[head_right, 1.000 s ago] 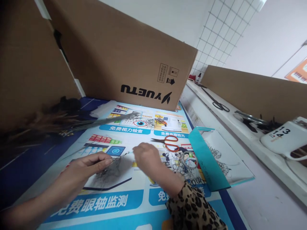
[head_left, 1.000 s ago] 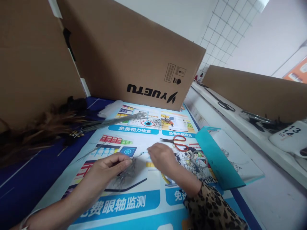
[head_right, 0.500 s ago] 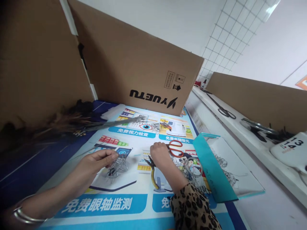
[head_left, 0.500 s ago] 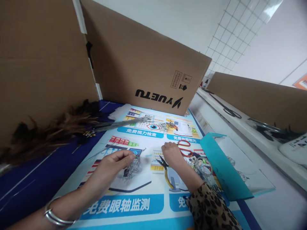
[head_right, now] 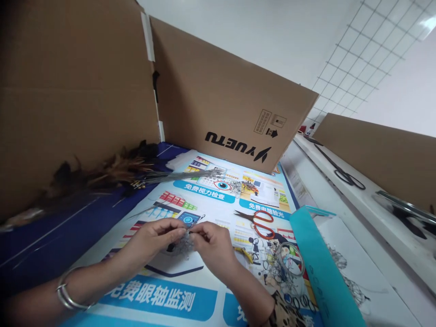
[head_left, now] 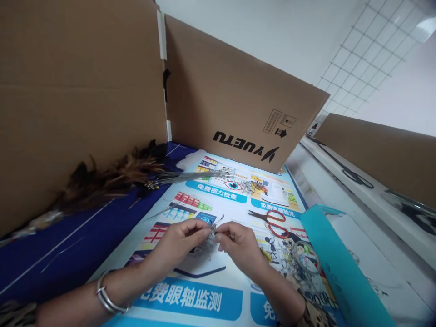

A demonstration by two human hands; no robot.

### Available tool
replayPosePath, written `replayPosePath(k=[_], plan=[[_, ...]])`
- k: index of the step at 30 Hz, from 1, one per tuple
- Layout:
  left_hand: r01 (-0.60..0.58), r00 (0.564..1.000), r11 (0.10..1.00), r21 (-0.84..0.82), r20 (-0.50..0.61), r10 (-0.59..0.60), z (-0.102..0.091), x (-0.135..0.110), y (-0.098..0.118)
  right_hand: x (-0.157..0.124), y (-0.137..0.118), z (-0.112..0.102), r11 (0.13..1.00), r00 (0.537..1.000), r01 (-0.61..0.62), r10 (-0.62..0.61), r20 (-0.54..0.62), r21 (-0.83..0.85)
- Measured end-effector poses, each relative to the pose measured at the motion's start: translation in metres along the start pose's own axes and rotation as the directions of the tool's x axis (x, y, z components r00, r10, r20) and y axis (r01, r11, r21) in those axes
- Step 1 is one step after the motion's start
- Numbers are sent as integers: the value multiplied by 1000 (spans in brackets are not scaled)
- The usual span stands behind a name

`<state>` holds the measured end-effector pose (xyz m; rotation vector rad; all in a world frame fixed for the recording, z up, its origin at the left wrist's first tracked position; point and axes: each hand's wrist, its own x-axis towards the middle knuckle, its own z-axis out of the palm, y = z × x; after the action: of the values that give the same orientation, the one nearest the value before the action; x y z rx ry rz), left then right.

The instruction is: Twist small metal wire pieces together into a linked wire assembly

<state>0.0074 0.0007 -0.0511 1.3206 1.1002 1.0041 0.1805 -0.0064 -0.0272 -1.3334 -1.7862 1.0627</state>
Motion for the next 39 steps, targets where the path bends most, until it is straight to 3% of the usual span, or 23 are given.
replayPosePath(k=[9,14,17,22,29,39], plan=[[-53,999,997,62,8,53,2,-2,-11,-3,6,11,965,983,131,-155,-94,-229],[-85,996,985,151,-14,88,3,-4,-9,-4,4,10,953,960,183,-226,-164,-243],[-68,998,995,74,4,67,3,-5,-9,-4,2,7,948,949,222,-264,-171,-228],[-16,1000,1000,-26,9,16,3,-5,-10,-7,4,4,949,950,230,-267,-164,-215],[-76,996,997,30,54,74,4,-7,-9,-10,4,8,971,974,177,-195,-111,-161],[-139,989,983,123,74,130,4,-5,-9,-12,5,5,938,968,240,-251,-14,-250]])
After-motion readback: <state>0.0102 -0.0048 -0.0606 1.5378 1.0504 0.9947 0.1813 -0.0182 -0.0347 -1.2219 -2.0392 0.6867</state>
